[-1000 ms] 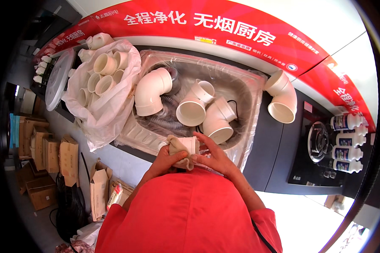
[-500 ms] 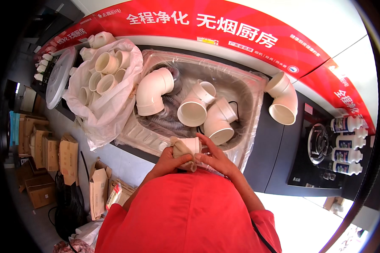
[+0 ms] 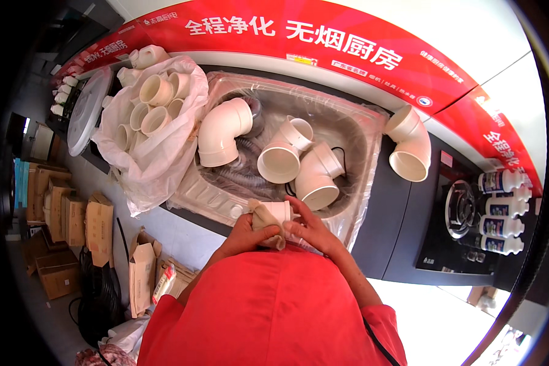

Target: The person wipes white plastic pipe fittings with a cloth. They pick up individual fittings from a metal bin, wipe the exterior and interior surfaces, and place them into a white bag. The process is repeated for multiple fittings throughout the clip.

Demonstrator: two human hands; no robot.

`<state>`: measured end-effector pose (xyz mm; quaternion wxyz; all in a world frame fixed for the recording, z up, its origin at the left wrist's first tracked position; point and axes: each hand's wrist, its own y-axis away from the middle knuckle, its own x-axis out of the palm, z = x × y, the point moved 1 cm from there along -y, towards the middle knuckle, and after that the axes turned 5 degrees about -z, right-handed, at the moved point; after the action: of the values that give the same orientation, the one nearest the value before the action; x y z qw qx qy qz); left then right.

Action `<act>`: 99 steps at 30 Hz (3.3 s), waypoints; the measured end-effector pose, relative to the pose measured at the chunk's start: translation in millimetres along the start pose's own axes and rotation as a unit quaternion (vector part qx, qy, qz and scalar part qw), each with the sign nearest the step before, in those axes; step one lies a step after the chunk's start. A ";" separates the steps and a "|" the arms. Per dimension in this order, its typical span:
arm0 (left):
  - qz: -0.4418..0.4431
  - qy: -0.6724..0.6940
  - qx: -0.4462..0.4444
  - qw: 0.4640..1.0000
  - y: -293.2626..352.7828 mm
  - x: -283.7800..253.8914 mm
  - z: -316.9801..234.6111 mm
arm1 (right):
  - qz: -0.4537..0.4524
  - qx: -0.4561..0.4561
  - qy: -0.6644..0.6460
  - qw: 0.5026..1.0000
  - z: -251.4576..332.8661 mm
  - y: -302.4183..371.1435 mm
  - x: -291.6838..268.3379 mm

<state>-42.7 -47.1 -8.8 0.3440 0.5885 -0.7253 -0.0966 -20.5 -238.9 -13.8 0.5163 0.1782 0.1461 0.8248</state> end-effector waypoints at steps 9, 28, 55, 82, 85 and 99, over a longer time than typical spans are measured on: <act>0.009 -0.028 0.003 1.000 1.7 0.8 0.1 | 0.004 0.055 -0.027 0.998 -5.1 -3.8 -7.1; 0.018 -0.050 0.014 0.999 2.2 1.7 -0.5 | -0.003 0.076 -0.044 0.996 -12.6 -2.4 -8.4; -0.020 0.015 0.021 0.999 -2.7 -4.5 -15.9 | 0.011 -0.086 0.072 0.994 15.9 -14.3 -9.8; -0.061 -0.024 0.219 0.973 -7.3 -0.8 -4.8 | -0.037 0.050 -0.253 0.965 4.9 -26.2 -15.3; -0.091 0.022 0.226 0.970 0.4 -17.2 -18.4 | -0.053 0.041 -0.409 0.910 5.3 -24.3 -34.8; -0.173 0.104 0.262 0.944 15.2 -41.7 -9.4 | 0.037 -0.026 -0.436 0.899 25.1 -12.9 -35.2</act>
<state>-46.0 -1.8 -9.6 0.2290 0.7813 -0.5718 0.1008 15.1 -263.8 -1.9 0.5020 0.5112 -0.1220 0.6869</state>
